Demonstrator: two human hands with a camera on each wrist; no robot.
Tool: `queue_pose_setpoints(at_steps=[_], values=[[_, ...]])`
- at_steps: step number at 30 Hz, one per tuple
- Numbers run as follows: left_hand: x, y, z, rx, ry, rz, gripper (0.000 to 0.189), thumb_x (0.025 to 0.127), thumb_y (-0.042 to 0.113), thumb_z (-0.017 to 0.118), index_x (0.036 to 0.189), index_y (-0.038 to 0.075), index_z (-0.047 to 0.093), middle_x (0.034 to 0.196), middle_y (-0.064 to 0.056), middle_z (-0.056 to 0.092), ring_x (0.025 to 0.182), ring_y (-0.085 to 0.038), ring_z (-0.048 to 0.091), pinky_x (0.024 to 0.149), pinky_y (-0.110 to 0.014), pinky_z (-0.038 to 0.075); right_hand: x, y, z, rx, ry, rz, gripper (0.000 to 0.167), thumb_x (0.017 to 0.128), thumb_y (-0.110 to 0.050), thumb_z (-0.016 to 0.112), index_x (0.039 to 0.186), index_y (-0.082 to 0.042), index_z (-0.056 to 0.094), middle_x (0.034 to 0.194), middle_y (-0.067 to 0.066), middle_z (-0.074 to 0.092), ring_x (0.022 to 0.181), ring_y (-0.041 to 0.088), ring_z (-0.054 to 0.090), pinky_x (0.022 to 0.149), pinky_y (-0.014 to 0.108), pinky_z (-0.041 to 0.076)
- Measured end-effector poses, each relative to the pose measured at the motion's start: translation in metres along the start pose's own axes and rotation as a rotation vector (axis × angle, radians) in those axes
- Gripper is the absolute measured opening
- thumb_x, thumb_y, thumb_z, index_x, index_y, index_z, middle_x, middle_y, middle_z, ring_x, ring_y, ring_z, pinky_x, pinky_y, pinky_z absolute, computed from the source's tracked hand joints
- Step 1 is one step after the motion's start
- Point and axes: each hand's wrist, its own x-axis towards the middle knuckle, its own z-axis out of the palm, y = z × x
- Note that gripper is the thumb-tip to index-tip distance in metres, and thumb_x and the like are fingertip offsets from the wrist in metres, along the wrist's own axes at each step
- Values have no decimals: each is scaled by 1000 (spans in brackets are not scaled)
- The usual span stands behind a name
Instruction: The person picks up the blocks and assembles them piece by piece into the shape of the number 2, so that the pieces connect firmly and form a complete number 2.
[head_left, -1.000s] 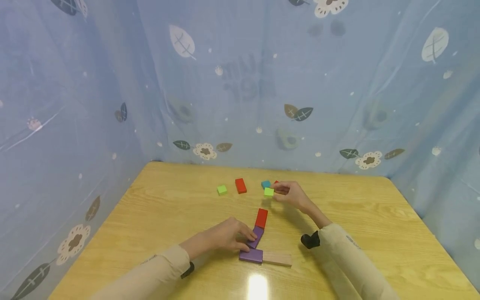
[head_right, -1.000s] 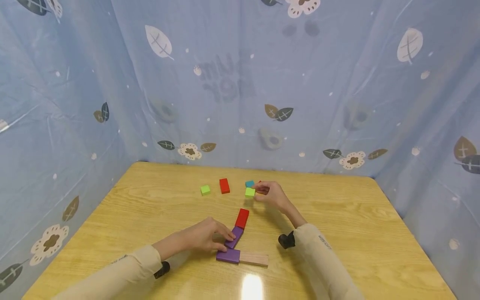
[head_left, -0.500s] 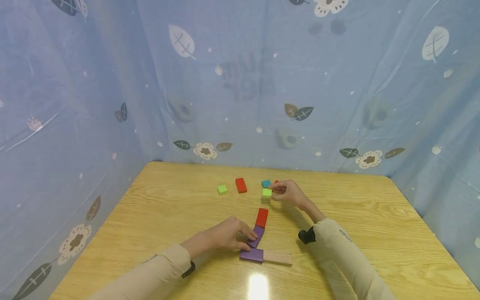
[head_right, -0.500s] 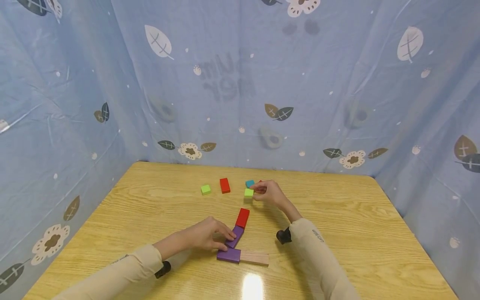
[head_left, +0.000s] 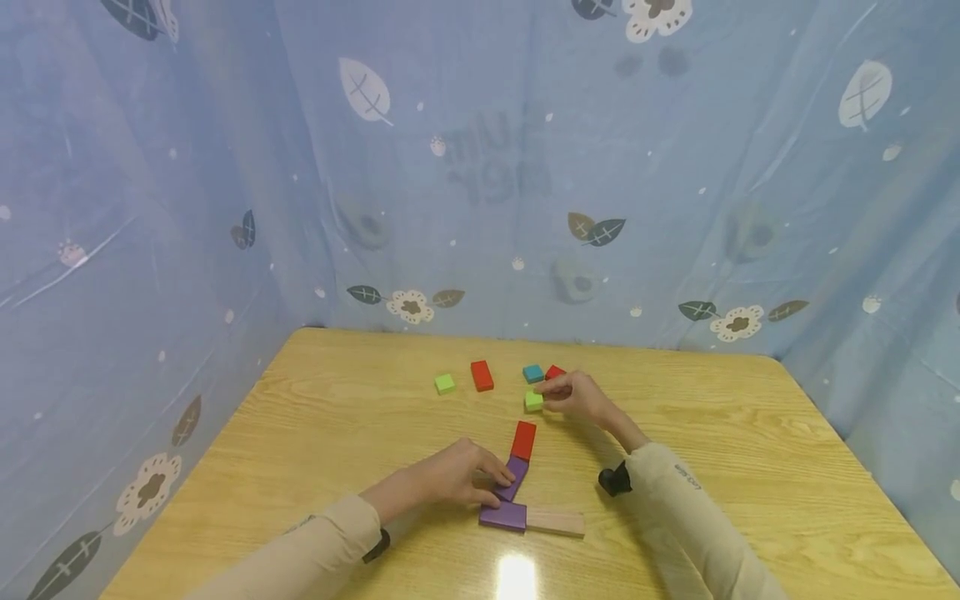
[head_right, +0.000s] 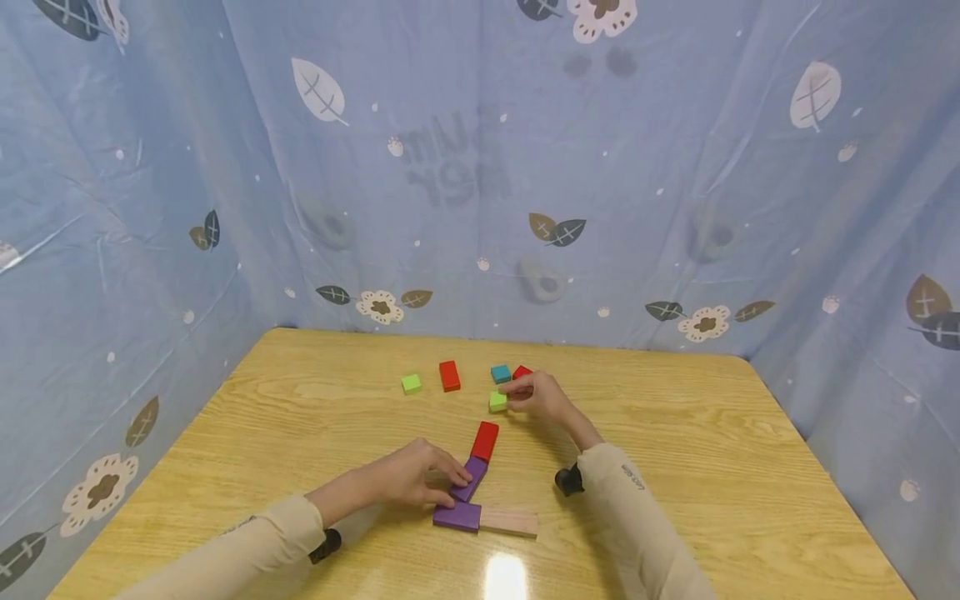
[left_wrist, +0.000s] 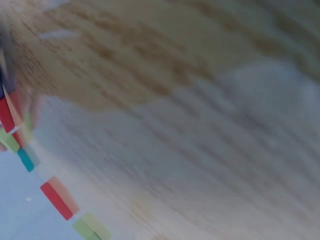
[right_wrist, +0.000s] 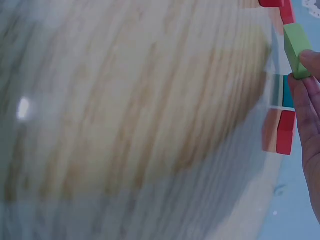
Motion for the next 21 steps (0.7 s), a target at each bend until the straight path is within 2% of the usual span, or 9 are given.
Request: queue_pose_setpoints(at_steps=[4,7,12,15,21], values=[[0,-1,1,-7,-3,-13,28,84,20,76,109,9,73,114,3,68,108,-6,61,94,-15,43,1,9,1,10,-21,-119,24,85,0,69,108,7,69,107,21,68,96,29,67,79,31,56],[0,-1,1,-9,-4,-18,28,84,20,75,109,9,73,114,3,68,107,-6,61,93,-14,43,1,10,1,9,-32,-150,24,87,-4,69,109,5,70,106,19,69,95,23,68,78,30,56],[0,-2,1,1,0,-9,28,84,21,76,109,9,73,113,3,68,107,-5,61,93,-15,44,2,5,3,-45,-22,-54,24,85,2,69,107,9,69,107,24,67,98,32,66,81,34,56],[-1,-2,2,4,1,-5,29,84,20,76,110,9,73,113,3,68,107,-6,61,93,-16,44,4,5,6,-72,-29,-39,25,82,4,70,106,12,68,106,26,67,99,37,65,80,35,56],[-1,-3,3,-9,10,4,28,83,19,76,109,8,73,112,2,69,105,-5,61,92,-14,44,3,2,9,-87,-16,-23,25,79,2,74,102,11,70,103,24,69,96,35,67,79,33,56]])
